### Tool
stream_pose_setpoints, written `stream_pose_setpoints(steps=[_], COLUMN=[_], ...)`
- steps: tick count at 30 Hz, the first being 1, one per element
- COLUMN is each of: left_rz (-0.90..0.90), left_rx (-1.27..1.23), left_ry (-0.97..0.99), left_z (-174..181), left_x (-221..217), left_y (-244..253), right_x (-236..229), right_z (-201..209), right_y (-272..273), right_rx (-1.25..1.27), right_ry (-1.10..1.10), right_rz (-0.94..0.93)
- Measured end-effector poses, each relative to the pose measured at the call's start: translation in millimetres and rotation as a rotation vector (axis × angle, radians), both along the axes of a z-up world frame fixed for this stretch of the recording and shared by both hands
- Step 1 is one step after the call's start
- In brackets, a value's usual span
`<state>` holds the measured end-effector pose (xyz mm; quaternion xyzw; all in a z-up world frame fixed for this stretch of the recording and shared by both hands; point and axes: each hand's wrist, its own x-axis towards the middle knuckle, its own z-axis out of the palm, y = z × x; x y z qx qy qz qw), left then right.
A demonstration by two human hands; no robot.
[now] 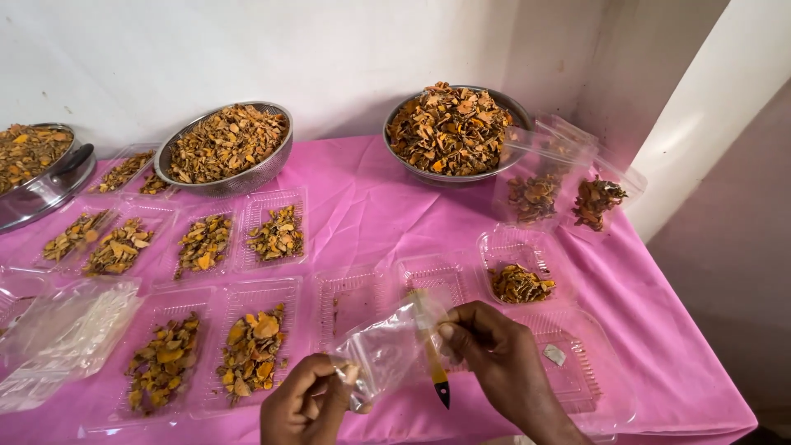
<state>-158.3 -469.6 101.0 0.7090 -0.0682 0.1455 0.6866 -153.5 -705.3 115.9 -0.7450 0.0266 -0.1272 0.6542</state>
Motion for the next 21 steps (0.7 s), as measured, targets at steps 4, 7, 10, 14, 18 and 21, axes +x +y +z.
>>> stream_pose_setpoints(steps=[4,7,10,14,18,21], left_rz=[0.164,0.201,0.135,0.139,0.019,0.048], left_rx=[0.232,0.423,0.502,0.586,0.746,0.786], left_ry=[-0.14,-0.239,-0.324,-0.355,-0.412,-0.47], left_z=[8,33,52,58,41,34], left_x=[0,-7,-16,-20,-15,-9], left_y=[-14,-25,-34,-37,-35,-39], right_x=[-12,-37,-43,-32,-31,-29], right_z=[17,41,58,57,67,73], right_y=[7,17,16,6,3,3], right_rx=[-0.718,-0.856,-1.026,-1.114,-1.225,-1.3], right_ry=[-0.32,-0.739,-0.959,-0.96,-1.044,-1.076], right_rz=[-0.223,-0.164,0.026,0.17,0.151,0.104])
